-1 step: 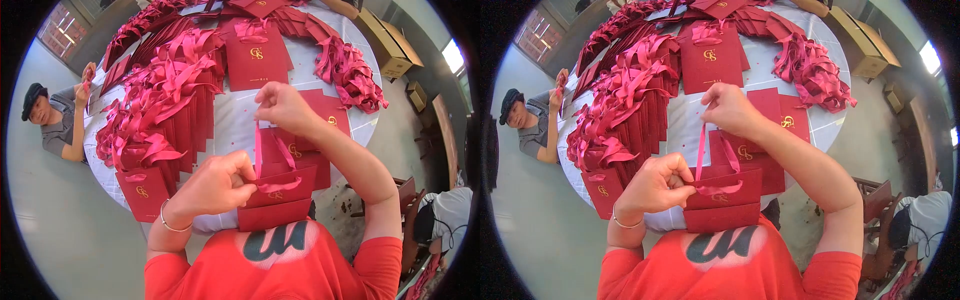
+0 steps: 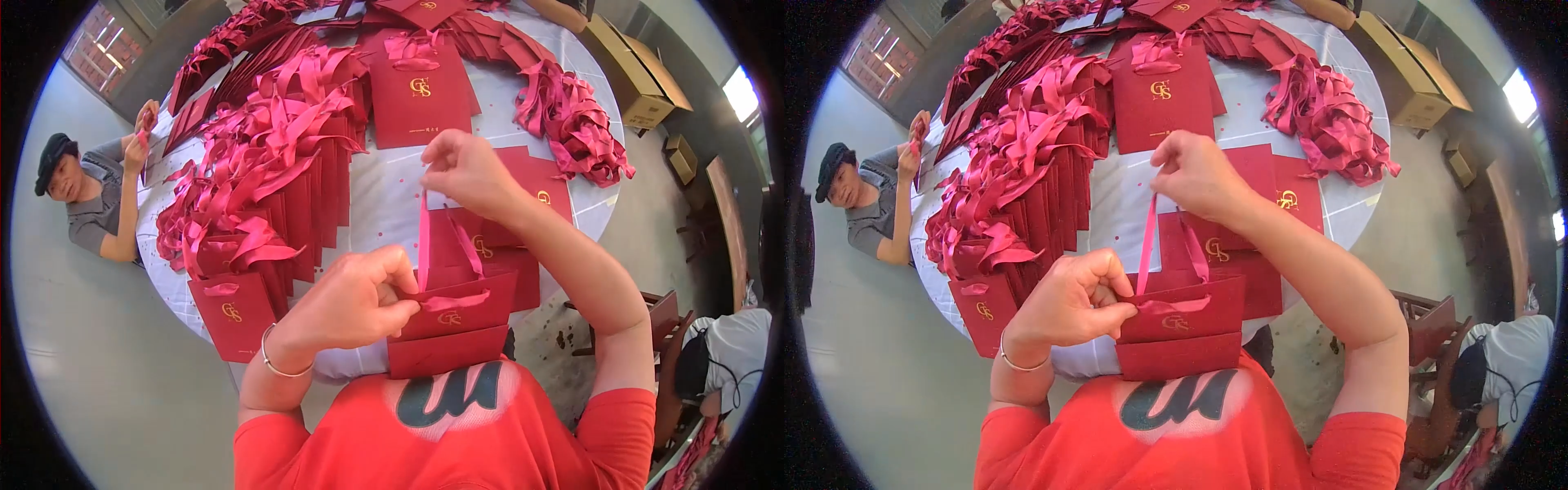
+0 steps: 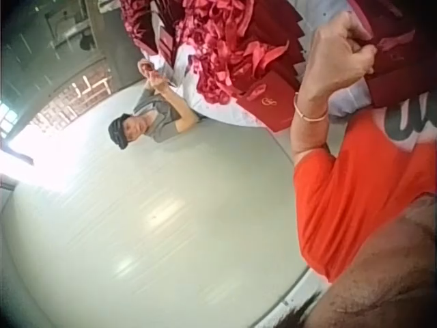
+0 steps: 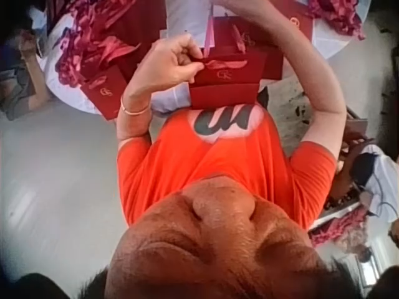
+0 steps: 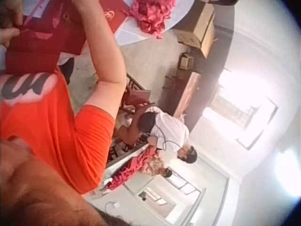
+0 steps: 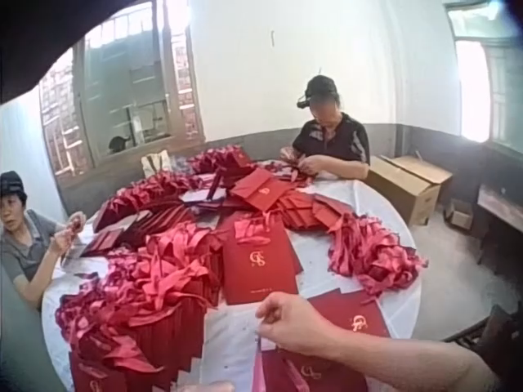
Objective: The person attaches ribbon handles to paper gift bags by hand, threading ribbons into slits on each bag and folding the bags.
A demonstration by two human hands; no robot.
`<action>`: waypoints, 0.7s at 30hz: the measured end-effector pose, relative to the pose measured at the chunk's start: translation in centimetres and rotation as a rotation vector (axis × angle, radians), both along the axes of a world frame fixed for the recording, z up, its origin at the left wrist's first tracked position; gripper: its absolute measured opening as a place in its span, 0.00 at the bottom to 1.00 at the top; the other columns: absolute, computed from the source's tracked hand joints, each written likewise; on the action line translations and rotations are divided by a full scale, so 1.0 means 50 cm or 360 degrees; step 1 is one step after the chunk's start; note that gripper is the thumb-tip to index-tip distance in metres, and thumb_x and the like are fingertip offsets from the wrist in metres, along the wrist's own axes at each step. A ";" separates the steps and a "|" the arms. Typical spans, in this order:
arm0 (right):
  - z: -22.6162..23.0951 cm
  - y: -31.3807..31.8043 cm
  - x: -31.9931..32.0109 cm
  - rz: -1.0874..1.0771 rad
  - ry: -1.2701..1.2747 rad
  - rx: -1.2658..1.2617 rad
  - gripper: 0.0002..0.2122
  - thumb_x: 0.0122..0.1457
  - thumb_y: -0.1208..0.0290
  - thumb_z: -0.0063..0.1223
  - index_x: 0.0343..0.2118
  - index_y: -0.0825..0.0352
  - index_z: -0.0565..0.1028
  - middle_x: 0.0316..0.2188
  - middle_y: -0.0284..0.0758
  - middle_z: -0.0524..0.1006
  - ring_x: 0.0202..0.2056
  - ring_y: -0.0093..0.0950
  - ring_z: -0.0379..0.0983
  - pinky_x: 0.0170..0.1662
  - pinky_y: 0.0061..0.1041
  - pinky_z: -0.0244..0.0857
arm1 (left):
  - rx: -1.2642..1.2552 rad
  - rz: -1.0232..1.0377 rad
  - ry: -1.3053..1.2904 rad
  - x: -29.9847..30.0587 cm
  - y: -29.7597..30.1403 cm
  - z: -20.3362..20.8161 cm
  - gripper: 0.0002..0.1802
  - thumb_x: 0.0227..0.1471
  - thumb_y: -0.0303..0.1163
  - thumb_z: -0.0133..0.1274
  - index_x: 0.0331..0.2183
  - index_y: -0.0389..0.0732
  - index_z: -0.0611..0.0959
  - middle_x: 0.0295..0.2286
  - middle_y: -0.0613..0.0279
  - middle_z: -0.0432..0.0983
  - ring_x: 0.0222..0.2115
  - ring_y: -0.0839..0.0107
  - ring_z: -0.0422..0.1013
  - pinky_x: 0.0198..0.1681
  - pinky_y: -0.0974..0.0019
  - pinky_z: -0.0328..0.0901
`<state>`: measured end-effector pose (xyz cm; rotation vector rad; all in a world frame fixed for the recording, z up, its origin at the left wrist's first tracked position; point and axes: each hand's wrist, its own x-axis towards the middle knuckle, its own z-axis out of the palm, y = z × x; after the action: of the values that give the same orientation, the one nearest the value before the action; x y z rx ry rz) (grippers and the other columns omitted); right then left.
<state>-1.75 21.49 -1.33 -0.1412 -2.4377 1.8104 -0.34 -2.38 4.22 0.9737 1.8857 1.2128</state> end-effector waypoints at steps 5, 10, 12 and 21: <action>0.029 -0.003 0.053 -0.0130 0.0225 0.0421 0.13 0.55 0.73 0.61 0.39 0.73 0.72 0.30 0.33 0.77 0.26 0.20 0.74 0.30 0.21 0.68 | -0.0068 0.0030 -0.0178 -0.014 0.002 -0.023 0.09 0.46 0.17 0.57 0.30 0.33 0.73 0.21 0.61 0.77 0.21 0.76 0.77 0.20 0.74 0.66; 0.058 0.019 0.111 -0.0146 0.0026 0.0583 0.11 0.54 0.69 0.60 0.33 0.72 0.77 0.27 0.42 0.80 0.27 0.31 0.78 0.32 0.31 0.69 | -0.0195 0.0098 0.0189 -0.016 0.016 -0.046 0.09 0.49 0.22 0.54 0.34 0.31 0.74 0.26 0.47 0.80 0.22 0.64 0.78 0.26 0.64 0.69; 0.056 0.022 0.120 -0.0206 -0.0067 0.0599 0.11 0.54 0.66 0.60 0.29 0.72 0.79 0.22 0.43 0.79 0.25 0.32 0.77 0.30 0.33 0.68 | -0.0187 0.0066 0.0326 -0.015 0.016 -0.049 0.10 0.49 0.23 0.55 0.35 0.31 0.75 0.28 0.45 0.80 0.25 0.60 0.78 0.29 0.62 0.70; 0.080 0.003 0.125 0.0196 -0.0625 0.0922 0.18 0.58 0.62 0.60 0.20 0.75 0.77 0.14 0.34 0.75 0.19 0.17 0.71 0.23 0.22 0.63 | -0.0182 0.0089 0.0497 -0.012 0.016 -0.062 0.11 0.48 0.24 0.56 0.36 0.31 0.76 0.27 0.43 0.79 0.32 0.52 0.79 0.34 0.57 0.70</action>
<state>4.47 21.62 2.66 -0.3261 -3.1963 1.1131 -0.92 -1.61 1.11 1.1045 2.2115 1.0156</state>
